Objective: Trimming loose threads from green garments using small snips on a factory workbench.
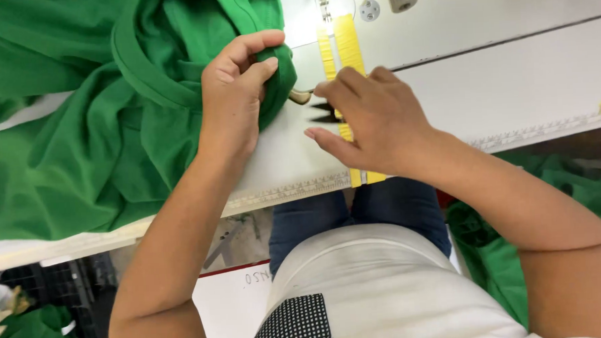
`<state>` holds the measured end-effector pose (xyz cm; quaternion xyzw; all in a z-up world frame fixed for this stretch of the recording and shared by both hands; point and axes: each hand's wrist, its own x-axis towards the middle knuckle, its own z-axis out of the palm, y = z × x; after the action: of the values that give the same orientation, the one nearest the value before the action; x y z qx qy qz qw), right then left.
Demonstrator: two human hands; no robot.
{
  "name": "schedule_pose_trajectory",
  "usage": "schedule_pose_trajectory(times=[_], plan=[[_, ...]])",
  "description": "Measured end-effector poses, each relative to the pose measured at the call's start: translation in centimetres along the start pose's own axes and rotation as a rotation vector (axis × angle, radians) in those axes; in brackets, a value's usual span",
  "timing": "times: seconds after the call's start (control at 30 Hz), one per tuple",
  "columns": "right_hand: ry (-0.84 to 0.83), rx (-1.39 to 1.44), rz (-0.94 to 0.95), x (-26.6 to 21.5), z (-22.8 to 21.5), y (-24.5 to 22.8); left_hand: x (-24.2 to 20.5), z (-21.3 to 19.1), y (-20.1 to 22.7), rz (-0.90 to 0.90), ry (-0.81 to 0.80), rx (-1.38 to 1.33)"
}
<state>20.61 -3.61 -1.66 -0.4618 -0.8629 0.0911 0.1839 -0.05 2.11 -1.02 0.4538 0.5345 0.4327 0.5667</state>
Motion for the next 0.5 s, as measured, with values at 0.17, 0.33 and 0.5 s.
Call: schedule_pose_trajectory(times=[0.17,0.33,0.5], plan=[[0.161,-0.070,-0.065,2.2,0.1,2.5,1.3,-0.1,-1.8,0.137,-0.039,0.034],[0.318,-0.117,-0.120,4.3,1.7,3.1,1.4,-0.4,-1.8,0.088,-0.060,-0.001],[0.395,-0.228,-0.166,4.8,2.9,3.5,0.9,-0.3,-2.1,0.128,-0.126,-0.090]])
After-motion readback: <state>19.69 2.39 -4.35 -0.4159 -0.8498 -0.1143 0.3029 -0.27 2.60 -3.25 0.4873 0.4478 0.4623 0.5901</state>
